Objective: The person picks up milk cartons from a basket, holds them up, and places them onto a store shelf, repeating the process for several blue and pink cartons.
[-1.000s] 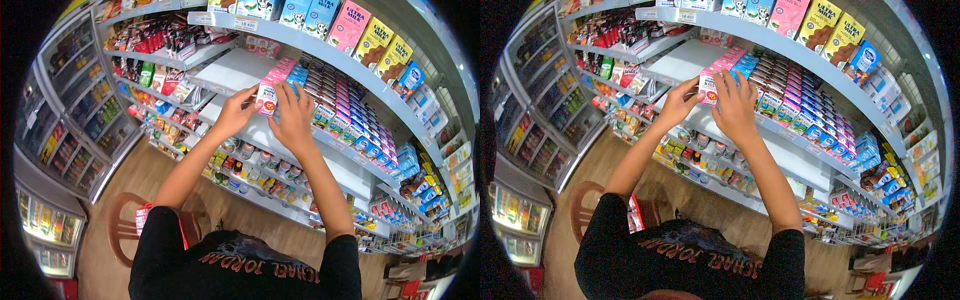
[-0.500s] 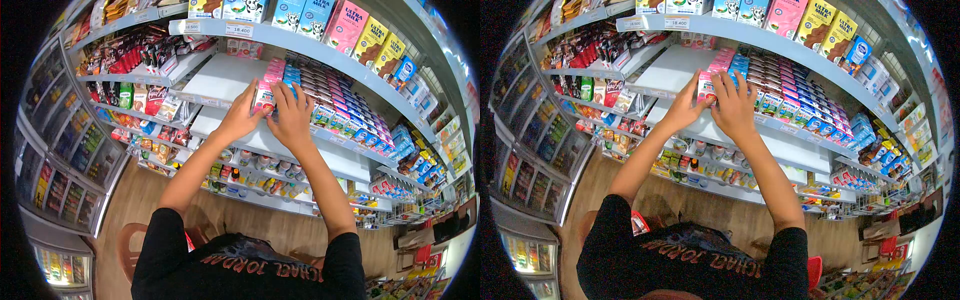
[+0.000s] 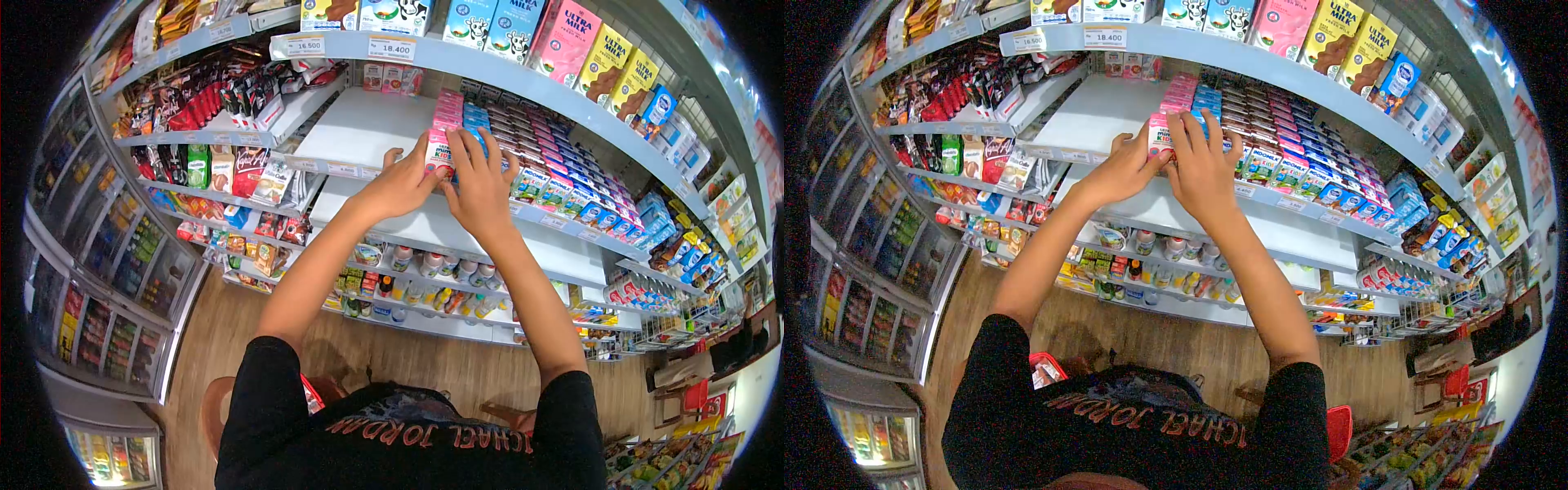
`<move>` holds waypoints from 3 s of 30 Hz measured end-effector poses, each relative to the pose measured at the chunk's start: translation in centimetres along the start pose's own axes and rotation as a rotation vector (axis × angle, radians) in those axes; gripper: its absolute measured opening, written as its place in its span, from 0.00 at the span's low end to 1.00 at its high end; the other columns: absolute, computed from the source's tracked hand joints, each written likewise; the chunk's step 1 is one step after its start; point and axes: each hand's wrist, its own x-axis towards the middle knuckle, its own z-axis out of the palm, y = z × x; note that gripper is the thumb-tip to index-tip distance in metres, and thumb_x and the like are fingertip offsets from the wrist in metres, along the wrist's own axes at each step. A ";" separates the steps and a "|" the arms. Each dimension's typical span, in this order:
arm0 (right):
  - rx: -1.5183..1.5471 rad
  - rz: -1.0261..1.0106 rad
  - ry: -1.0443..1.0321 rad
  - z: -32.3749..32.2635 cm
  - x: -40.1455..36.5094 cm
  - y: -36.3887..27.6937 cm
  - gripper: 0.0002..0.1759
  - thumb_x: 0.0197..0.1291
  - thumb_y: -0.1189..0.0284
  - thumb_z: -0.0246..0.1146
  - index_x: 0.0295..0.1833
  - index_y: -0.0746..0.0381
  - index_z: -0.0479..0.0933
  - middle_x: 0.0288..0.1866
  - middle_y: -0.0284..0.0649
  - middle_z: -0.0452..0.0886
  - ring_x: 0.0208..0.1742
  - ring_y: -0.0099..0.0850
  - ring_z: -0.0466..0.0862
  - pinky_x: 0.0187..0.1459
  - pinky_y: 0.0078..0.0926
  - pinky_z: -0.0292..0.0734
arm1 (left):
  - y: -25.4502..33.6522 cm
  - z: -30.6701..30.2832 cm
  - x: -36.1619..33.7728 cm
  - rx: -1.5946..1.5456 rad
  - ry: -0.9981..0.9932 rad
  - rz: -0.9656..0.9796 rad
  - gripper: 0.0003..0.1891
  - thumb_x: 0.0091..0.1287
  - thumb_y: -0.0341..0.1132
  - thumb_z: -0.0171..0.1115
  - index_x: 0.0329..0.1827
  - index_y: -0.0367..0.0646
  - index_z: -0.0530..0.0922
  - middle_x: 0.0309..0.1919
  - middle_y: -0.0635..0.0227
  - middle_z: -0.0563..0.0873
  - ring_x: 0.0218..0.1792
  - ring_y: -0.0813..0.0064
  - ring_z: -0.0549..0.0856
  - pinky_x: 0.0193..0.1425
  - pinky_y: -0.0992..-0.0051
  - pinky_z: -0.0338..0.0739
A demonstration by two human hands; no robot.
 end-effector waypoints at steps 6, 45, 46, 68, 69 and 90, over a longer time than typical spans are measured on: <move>-0.032 0.021 0.000 0.7 0.7 -0.1 0.44 0.43 0.66 0.75 0.69 0.55 0.68 0.64 0.39 0.73 0.71 0.41 0.66 0.64 0.53 0.51 | -1.1 0.3 0.6 0.018 -0.041 -0.045 0.36 0.74 0.41 0.49 0.78 0.33 0.44 0.61 0.46 0.78 0.65 0.58 0.77 0.67 0.45 0.55; 0.545 0.278 -0.367 1.8 -30.0 0.1 0.30 0.50 0.77 0.67 0.63 0.59 0.74 0.66 0.49 0.73 0.68 0.51 0.68 0.65 0.49 0.60 | 1.9 5.1 -15.2 -0.128 0.598 -0.065 0.13 0.68 0.27 0.55 0.54 0.35 0.79 0.58 0.52 0.81 0.61 0.51 0.77 0.67 0.60 0.68; 0.530 0.492 -0.489 2.0 -37.8 0.5 0.31 0.52 0.77 0.66 0.65 0.61 0.72 0.65 0.52 0.73 0.66 0.52 0.71 0.66 0.48 0.63 | 2.3 7.5 -18.8 -0.156 0.575 -0.203 0.11 0.68 0.25 0.55 0.52 0.35 0.79 0.55 0.53 0.82 0.59 0.52 0.79 0.66 0.60 0.69; 1.239 1.047 -1.491 19.6 -69.0 15.4 0.10 0.64 0.62 0.61 0.44 0.56 0.80 0.27 0.36 0.79 0.23 0.28 0.80 0.20 0.29 0.75 | 21.4 32.4 -54.6 0.076 0.392 -1.569 0.21 0.69 0.46 0.56 0.59 0.44 0.78 0.58 0.48 0.80 0.61 0.48 0.77 0.67 0.56 0.70; 1.128 0.206 -1.069 22.9 -69.2 15.5 0.10 0.65 0.63 0.60 0.46 0.55 0.79 0.30 0.35 0.80 0.27 0.27 0.81 0.20 0.29 0.75 | 22.3 32.0 -53.8 0.075 0.430 -1.601 0.21 0.69 0.46 0.56 0.59 0.44 0.78 0.58 0.48 0.80 0.61 0.48 0.77 0.67 0.56 0.70; 1.166 -0.509 -1.512 19.1 -42.1 -25.9 0.19 0.61 0.65 0.67 0.52 0.67 0.80 0.40 0.46 0.86 0.43 0.35 0.85 0.50 0.30 0.77 | 29.4 36.6 -69.1 -0.497 1.734 -2.086 0.15 0.71 0.42 0.59 0.51 0.41 0.81 0.40 0.62 0.89 0.44 0.63 0.87 0.50 0.64 0.80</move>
